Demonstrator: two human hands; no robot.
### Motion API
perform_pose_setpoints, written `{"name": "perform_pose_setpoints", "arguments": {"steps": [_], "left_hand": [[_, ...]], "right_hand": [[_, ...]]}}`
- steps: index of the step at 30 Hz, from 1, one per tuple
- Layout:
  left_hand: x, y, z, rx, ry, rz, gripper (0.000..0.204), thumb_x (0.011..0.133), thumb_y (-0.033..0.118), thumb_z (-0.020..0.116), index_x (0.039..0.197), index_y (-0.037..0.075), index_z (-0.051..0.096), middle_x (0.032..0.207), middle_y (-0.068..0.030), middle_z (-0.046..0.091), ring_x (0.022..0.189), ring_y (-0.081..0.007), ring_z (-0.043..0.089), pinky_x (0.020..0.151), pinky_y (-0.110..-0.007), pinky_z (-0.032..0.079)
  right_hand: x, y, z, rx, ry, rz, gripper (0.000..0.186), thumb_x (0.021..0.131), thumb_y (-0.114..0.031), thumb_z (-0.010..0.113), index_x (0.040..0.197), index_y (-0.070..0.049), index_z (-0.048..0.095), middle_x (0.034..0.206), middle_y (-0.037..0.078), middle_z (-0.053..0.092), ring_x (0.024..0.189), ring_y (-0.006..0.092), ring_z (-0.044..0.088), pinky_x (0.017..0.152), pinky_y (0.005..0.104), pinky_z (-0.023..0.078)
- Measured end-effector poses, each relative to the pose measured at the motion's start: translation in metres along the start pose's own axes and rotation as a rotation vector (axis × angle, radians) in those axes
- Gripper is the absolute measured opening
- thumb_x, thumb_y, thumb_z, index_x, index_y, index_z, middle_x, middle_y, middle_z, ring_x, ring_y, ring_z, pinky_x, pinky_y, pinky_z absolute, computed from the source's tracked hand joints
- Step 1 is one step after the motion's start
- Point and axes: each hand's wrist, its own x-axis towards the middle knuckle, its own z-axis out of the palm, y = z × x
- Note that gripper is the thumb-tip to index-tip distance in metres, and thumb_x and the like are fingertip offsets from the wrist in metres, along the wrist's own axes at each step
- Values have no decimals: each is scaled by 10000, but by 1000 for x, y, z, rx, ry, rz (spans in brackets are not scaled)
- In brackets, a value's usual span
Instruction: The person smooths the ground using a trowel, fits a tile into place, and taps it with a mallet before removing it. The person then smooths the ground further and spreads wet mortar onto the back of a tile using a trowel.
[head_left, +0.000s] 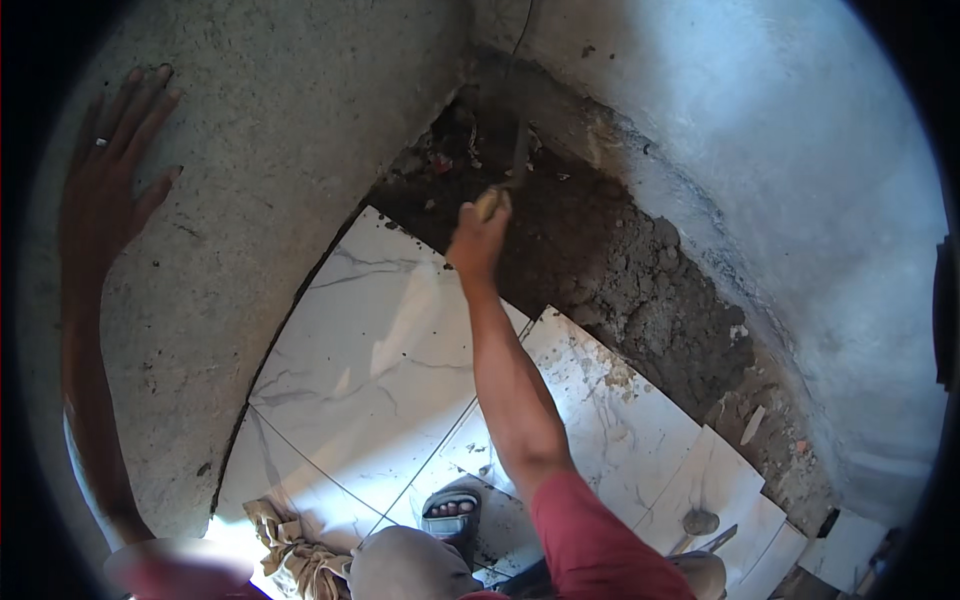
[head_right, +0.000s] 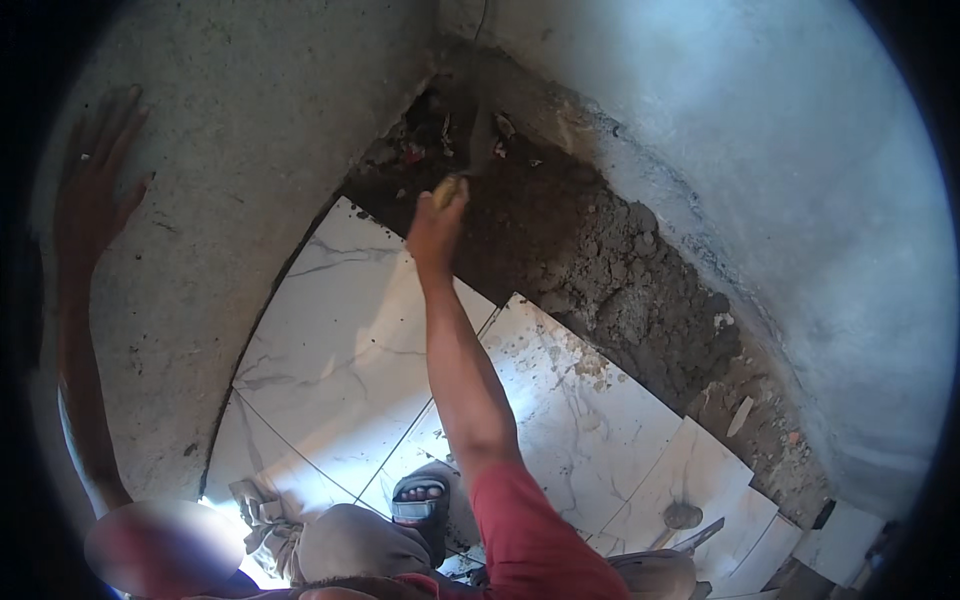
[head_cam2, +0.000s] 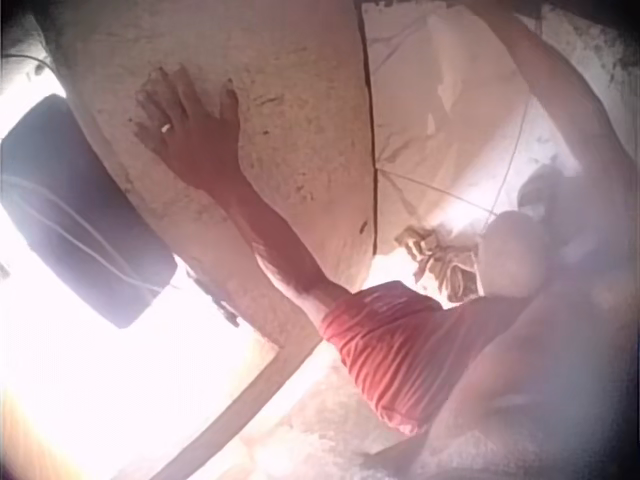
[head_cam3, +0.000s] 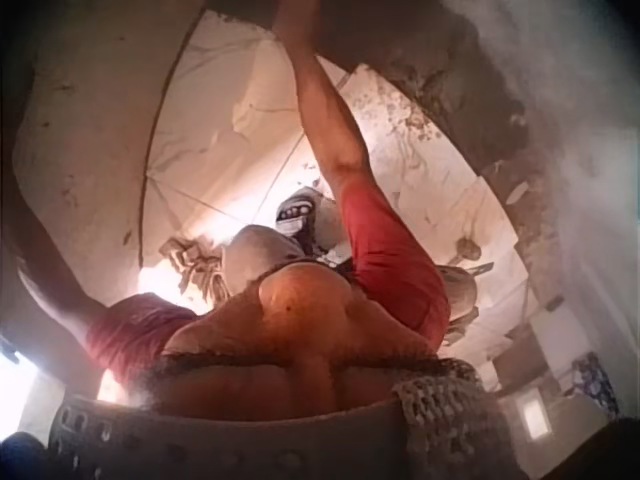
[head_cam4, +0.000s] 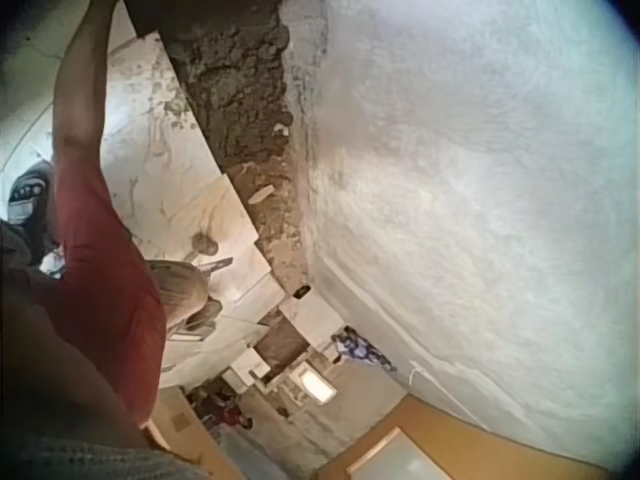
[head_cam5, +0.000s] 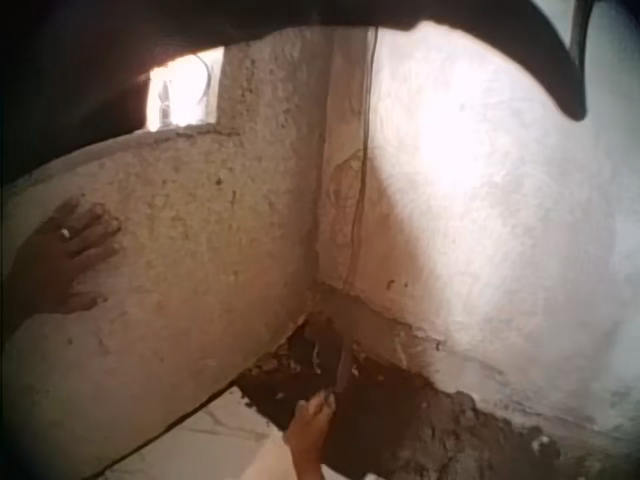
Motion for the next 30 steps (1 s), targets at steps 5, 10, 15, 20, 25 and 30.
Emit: {"name": "perform_pose_setpoints", "arguments": {"steps": [5, 10, 15, 20, 25, 30], "left_hand": [[-7, -7, 5, -10, 27, 14, 841, 708, 380, 708, 1430, 301, 283, 1493, 115, 271, 1382, -90, 227, 1186, -342, 175], [-8, -34, -28, 110, -7, 18, 823, 718, 363, 708, 1426, 301, 294, 1494, 111, 271, 1385, -97, 223, 1184, -345, 181], [-2, -5, 6, 28, 3, 10, 804, 737, 329, 700, 1430, 261, 300, 1502, 85, 263, 1391, -122, 220, 1182, -355, 175], [-4, -9, -2, -57, 89, 82, 799, 739, 308, 698, 1431, 244, 302, 1504, 65, 264, 1394, -141, 218, 1180, -379, 171], [-6, -8, 10, -36, 35, 64, 780, 752, 245, 702, 1426, 245, 311, 1504, 49, 267, 1397, -148, 215, 1179, -389, 169], [0, -7, 13, -14, -25, 19, 807, 747, 196, 714, 1433, 263, 295, 1509, 46, 254, 1398, -155, 212, 1166, -372, 218]], "right_hand": [[-22, -20, -52, 514, -207, 661, 609, 900, -192, 543, 1400, -86, 213, 1102, 136, 459, 848, 184, 510, 704, 310, 456], [-48, -11, -194, 333, -312, 942, 530, 861, -168, 563, 1344, -153, 345, 954, 67, 532, 633, 115, 530, 440, 244, 464], [-11, 41, -315, 23, -106, 921, 450, 882, -202, 558, 1291, -175, 371, 776, 34, 511, 490, 110, 492, 373, 263, 408], [16, 73, -334, -313, -363, 640, 464, 878, -182, 549, 1303, -38, 432, 1025, 147, 614, 877, 275, 629, 774, 361, 518], [43, 49, -206, -441, -789, 163, 438, 898, -259, 521, 1272, -33, 489, 1074, 234, 617, 998, 332, 614, 875, 390, 465], [105, 33, -47, -265, -936, 629, 463, 871, -287, 573, 1224, 7, 513, 751, 128, 615, 490, 183, 590, 450, 328, 486]]}}
